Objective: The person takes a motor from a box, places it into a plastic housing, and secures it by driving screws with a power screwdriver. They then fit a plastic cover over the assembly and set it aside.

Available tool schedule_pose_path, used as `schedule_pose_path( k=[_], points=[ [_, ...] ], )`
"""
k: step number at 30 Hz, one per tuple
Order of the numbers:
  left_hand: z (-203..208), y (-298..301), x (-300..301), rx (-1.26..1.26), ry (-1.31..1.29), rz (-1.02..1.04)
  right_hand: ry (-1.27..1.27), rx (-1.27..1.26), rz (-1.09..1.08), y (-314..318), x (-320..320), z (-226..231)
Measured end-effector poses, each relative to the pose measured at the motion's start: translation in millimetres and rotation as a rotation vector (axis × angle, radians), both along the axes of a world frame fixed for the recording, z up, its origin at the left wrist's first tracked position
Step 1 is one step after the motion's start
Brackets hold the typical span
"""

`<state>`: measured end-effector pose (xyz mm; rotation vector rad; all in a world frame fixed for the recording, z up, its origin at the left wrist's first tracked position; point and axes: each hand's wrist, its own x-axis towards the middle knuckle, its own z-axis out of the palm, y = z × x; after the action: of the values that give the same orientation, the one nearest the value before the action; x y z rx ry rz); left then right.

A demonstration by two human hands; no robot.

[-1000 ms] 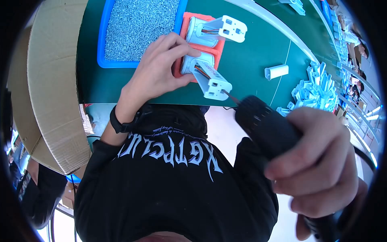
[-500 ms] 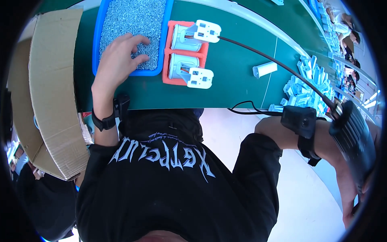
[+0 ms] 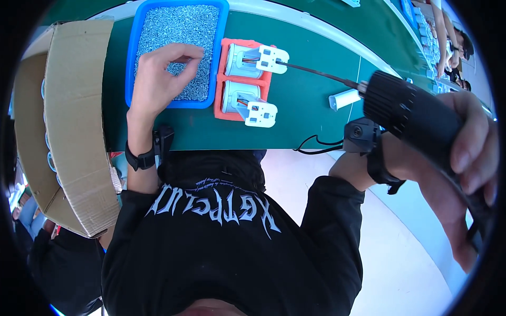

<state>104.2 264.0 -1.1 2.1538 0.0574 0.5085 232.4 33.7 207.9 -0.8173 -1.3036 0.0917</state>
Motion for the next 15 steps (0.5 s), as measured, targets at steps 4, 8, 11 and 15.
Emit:
schedule_pose_path(
  k=[4, 8, 11, 15],
  points=[
    [9, -16, 15, -0.158, -0.074, -0.123, 0.034, 0.034, 0.045, 5, 6, -13],
    [11, -26, 26, -0.341, 0.053, -0.229, 0.064, 0.059, 0.016, 6, 6, -15],
    [-1, -32, 29, -0.502, -0.075, -0.318, 0.090, 0.084, 0.023, 6, 5, -15],
    [-7, -42, 25, -0.785, -0.079, -0.249, 0.152, 0.144, 0.001, 4, 7, -17]
  ],
)
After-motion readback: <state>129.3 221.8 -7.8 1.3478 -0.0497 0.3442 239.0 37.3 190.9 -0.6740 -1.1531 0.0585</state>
